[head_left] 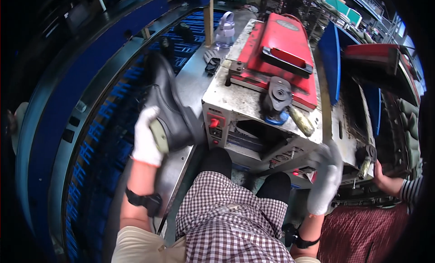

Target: Placing shoes mounted on lasts into a press machine and operating the device to bond or shape them.

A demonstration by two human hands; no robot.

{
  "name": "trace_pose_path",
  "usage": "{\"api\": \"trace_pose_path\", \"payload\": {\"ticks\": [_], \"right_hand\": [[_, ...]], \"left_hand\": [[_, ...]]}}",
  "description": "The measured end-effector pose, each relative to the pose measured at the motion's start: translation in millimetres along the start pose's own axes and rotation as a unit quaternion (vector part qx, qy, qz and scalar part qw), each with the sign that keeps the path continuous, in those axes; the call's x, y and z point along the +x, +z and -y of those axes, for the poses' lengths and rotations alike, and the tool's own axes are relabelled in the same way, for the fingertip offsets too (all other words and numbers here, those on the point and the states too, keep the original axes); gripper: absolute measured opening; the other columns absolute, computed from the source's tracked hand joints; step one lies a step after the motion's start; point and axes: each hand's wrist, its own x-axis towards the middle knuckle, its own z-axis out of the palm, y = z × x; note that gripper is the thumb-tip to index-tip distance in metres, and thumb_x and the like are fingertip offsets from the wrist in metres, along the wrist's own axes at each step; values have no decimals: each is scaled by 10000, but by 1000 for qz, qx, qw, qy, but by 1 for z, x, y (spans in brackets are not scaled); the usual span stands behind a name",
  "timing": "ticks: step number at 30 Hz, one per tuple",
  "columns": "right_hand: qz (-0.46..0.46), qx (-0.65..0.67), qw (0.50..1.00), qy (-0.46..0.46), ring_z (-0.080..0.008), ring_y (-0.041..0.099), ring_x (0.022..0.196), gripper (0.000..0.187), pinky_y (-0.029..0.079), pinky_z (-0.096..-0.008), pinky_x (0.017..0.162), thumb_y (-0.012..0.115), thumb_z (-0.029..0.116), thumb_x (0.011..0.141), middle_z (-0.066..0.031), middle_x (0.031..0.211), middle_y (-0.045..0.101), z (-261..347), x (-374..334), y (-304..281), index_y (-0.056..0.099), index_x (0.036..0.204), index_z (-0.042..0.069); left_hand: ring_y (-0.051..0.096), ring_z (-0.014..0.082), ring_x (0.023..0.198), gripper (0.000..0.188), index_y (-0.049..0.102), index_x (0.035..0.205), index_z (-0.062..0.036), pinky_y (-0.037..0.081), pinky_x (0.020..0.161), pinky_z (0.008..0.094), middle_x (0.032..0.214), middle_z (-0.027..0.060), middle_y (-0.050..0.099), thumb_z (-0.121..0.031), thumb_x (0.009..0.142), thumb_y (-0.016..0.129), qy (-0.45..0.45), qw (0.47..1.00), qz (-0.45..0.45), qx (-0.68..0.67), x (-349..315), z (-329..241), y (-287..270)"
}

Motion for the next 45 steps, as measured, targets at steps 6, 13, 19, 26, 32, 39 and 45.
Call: {"api": "trace_pose_path", "payload": {"ticks": [6,13,19,26,32,39,45], "right_hand": [[-208,-47,977,-2,-185,682,1021,550,554,-329,884,460,354,1160,-148,1298,665,-36,-4,-63,503,1527,-54],[-217,-41,975,25,-176,707,1020,453,585,-326,890,517,299,1137,-135,1218,712,-36,-3,-49,575,1443,-30],[-175,-67,982,21,-161,662,1062,246,522,-311,974,594,93,1076,-75,1153,698,-16,2,-40,707,1260,-26],[-269,-549,754,-240,-335,667,1133,277,516,-435,1023,708,101,949,-142,1199,711,5,71,-158,738,1223,82],[-169,-601,778,68,-397,540,1390,544,410,-565,1166,648,496,930,-177,1412,635,-13,114,-204,717,1314,117],[-118,-652,748,-38,-397,588,1322,513,427,-535,1153,678,426,890,-204,1317,675,-18,114,-203,738,1284,103],[-142,-610,779,20,-385,524,1412,480,419,-550,1183,714,398,895,-205,1450,611,-14,112,-195,740,1293,129]], "left_hand": [[703,211,785,236,734,1049,-112,603,690,384,951,59,711,-252,870,801,39,968,-150,199,166,-54,-109],[626,268,1182,914,328,1577,-71,517,990,397,1442,141,568,-160,836,855,267,794,-166,520,379,-90,-274],[348,339,1589,994,292,1679,-1,280,1300,407,1728,204,359,-533,970,743,213,150,-126,957,415,-106,-263],[450,261,1533,580,431,1624,5,359,1237,367,1676,156,458,-213,1104,569,468,653,57,593,230,-74,-4],[571,286,1397,472,611,1430,33,403,1202,401,1468,160,625,40,959,620,475,641,363,481,64,26,192],[667,385,1148,324,677,1223,-61,530,970,481,1171,182,696,-138,912,729,539,480,384,576,47,112,305],[703,435,837,386,548,1043,-93,532,759,525,854,179,671,-331,884,806,451,548,283,645,71,126,315]]}}
